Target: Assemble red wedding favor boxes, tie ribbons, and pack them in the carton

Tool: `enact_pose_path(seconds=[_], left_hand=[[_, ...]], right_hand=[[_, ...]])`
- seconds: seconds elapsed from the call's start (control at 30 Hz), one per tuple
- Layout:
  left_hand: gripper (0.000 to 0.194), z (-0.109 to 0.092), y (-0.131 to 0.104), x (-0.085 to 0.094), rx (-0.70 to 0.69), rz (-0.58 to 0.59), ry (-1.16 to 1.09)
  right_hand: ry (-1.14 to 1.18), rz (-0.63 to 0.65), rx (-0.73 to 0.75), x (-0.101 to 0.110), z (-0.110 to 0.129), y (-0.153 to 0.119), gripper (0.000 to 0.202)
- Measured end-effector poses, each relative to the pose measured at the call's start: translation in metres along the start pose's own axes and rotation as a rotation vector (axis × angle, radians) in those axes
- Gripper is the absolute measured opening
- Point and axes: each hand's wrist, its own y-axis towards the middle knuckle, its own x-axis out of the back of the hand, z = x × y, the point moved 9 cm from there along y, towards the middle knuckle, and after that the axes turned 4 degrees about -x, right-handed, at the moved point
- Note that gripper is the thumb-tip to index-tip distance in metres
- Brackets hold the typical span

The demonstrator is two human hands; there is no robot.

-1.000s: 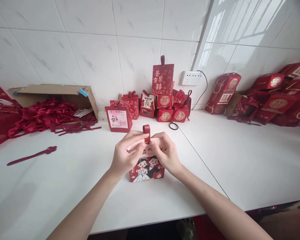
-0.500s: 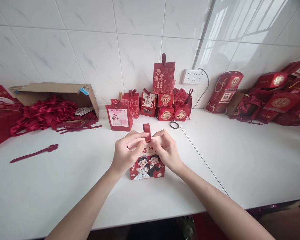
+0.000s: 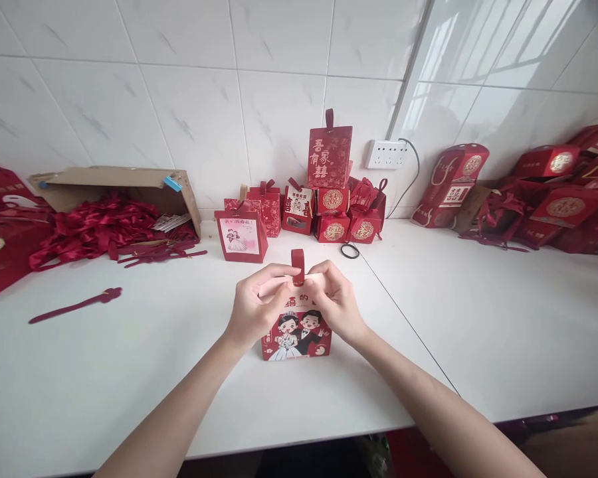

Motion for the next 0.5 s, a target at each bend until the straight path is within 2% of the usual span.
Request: enact_pose_path(seconds=[0.2, 0.5], left_hand=[[0.017, 0.0018, -0.0031, -0.0023, 0.001, 0.034, -0.045], [0.014, 0.0037, -0.0028, -0.0006, 0.043, 0.009, -0.016]], right_hand=[[-0.038, -0.011, 0.024, 0.0009, 0.001, -0.0009, 0.016], [-0.045, -0.016, 0.029, 0.0016, 0.003, -0.0013, 0.014]])
